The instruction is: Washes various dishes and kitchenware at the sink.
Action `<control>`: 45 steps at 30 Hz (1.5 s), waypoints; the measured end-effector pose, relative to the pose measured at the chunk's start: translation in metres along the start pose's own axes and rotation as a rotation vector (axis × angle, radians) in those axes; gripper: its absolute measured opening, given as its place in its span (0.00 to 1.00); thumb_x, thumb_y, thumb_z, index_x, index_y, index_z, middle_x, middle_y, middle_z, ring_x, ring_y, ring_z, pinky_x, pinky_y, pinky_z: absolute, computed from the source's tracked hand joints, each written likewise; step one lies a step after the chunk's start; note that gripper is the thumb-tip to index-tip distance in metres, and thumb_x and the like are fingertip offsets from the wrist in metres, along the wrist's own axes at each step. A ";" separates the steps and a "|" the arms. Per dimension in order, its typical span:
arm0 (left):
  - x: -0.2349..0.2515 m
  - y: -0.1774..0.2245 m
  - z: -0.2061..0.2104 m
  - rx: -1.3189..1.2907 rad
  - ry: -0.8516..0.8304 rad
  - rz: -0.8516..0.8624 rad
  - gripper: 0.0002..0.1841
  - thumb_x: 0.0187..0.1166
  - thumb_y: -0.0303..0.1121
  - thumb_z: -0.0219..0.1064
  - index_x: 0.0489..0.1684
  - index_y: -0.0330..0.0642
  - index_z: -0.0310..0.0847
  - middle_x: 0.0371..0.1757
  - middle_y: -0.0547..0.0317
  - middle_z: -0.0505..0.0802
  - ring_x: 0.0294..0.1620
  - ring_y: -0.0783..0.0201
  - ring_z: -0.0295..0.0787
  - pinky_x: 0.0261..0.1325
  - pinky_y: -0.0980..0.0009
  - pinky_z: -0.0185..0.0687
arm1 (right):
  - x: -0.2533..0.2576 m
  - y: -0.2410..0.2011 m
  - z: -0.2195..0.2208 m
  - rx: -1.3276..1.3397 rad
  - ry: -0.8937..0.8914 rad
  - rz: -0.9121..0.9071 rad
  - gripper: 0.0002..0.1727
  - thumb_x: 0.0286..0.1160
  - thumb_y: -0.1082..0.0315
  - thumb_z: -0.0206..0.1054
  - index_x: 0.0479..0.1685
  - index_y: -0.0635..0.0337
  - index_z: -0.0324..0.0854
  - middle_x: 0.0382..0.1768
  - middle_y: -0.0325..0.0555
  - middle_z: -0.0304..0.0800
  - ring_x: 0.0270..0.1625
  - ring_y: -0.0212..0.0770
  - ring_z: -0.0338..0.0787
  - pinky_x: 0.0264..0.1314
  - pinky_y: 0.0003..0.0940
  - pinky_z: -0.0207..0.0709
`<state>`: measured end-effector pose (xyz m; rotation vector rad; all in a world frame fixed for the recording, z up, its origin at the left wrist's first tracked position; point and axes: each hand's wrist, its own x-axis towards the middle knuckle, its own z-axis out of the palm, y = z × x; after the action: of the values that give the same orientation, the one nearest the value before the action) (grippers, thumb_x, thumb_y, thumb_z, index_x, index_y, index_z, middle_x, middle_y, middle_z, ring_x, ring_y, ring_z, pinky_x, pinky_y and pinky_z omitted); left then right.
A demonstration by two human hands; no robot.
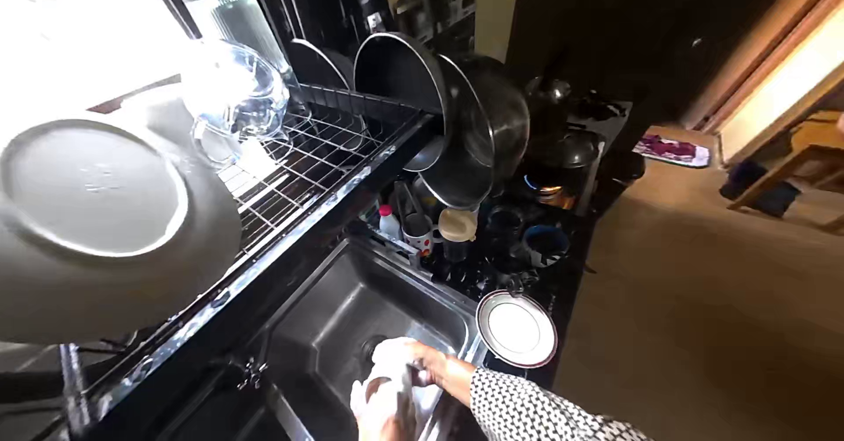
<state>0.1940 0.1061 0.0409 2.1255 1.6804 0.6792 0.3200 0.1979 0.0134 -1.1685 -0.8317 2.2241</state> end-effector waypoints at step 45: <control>0.024 -0.160 0.096 0.382 -0.607 -0.769 0.32 0.88 0.60 0.50 0.70 0.42 0.81 0.69 0.45 0.89 0.75 0.45 0.82 0.79 0.31 0.62 | -0.129 0.042 -0.133 -0.329 1.055 -0.393 0.22 0.81 0.79 0.57 0.72 0.80 0.64 0.64 0.74 0.76 0.65 0.56 0.79 0.69 0.48 0.73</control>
<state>0.1238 0.1698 -0.1218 1.4304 2.1019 -0.4888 0.4935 0.1218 -0.0049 -1.8465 -0.8382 0.9257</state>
